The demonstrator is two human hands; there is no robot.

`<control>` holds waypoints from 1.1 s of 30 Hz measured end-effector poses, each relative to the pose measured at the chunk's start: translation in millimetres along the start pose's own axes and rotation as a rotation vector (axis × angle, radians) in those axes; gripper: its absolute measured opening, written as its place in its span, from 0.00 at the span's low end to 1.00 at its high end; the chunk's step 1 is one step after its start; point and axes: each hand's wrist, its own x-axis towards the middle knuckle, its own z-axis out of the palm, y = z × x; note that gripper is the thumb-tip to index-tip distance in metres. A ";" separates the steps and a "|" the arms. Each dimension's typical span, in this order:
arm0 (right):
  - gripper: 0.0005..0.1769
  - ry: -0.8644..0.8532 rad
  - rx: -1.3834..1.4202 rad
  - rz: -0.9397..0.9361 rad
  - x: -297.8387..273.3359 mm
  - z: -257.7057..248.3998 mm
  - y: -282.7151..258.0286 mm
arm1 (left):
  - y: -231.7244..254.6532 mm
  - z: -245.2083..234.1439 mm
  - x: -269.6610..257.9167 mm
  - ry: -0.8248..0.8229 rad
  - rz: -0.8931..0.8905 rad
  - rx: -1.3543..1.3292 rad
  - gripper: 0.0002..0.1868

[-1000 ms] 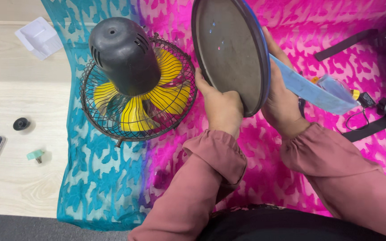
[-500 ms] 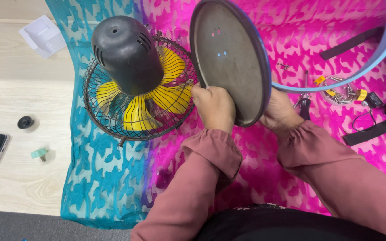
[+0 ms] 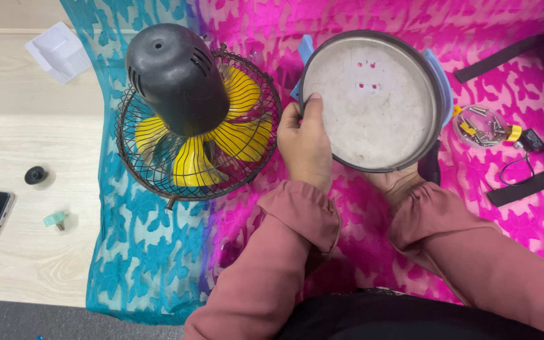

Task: The person aligns a light blue plastic bracket to a round metal fan base and secures it using a screwdriver. They insert and tighten multiple screws into the base while holding the bracket in place.

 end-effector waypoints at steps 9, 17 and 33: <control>0.34 -0.025 -0.238 -0.043 -8.2 -19.6 -38.1 | -12.3 -3.6 4.1 -0.267 -0.037 -0.317 0.11; 0.51 0.238 -0.282 0.314 -53.2 84.3 -42.3 | -16.7 -8.5 9.3 -0.156 0.101 -0.256 0.12; 0.19 0.451 -0.654 0.091 -36.8 87.0 -58.9 | 30.3 3.8 -9.0 -0.643 0.183 -0.445 0.34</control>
